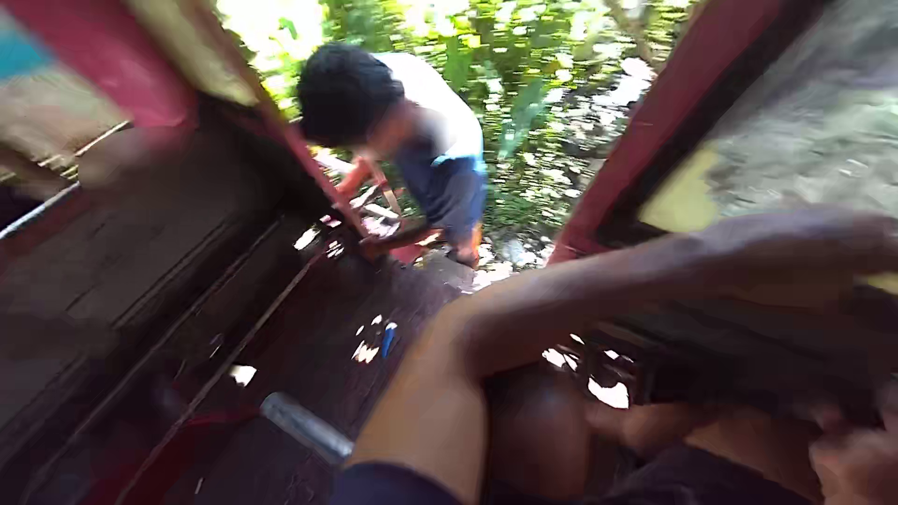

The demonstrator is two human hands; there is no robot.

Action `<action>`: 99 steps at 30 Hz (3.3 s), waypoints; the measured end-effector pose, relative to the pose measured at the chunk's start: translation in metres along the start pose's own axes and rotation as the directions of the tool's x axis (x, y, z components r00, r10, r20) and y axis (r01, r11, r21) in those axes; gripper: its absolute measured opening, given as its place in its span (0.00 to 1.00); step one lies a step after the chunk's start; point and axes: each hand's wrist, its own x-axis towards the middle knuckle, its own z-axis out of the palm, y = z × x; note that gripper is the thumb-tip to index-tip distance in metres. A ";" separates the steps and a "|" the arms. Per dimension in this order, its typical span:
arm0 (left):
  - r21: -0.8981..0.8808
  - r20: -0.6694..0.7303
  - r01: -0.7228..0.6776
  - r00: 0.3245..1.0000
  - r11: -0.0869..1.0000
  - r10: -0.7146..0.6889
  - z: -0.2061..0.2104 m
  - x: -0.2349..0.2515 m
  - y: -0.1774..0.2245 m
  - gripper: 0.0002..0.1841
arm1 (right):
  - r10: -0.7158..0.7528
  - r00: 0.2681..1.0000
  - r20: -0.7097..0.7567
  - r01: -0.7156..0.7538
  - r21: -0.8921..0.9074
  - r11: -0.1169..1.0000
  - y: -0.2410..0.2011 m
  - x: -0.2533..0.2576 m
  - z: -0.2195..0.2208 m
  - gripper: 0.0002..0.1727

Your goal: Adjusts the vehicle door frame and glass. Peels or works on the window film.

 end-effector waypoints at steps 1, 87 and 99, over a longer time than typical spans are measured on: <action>-0.016 -0.082 -0.052 0.995 0.999 0.050 -0.006 0.000 0.003 0.18 | -0.030 0.998 0.055 0.030 -0.003 1.000 0.001 0.014 -0.010 0.09; -0.532 -0.783 -0.205 0.488 0.821 -0.386 -0.017 -0.056 -0.142 0.26 | -0.819 0.544 0.182 0.785 -0.455 0.420 -0.043 0.125 0.024 0.08; -0.474 -0.831 -0.319 0.469 0.821 -0.297 -0.013 -0.056 -0.163 0.27 | -0.800 0.485 0.353 0.834 -0.461 0.303 -0.053 0.134 0.015 0.10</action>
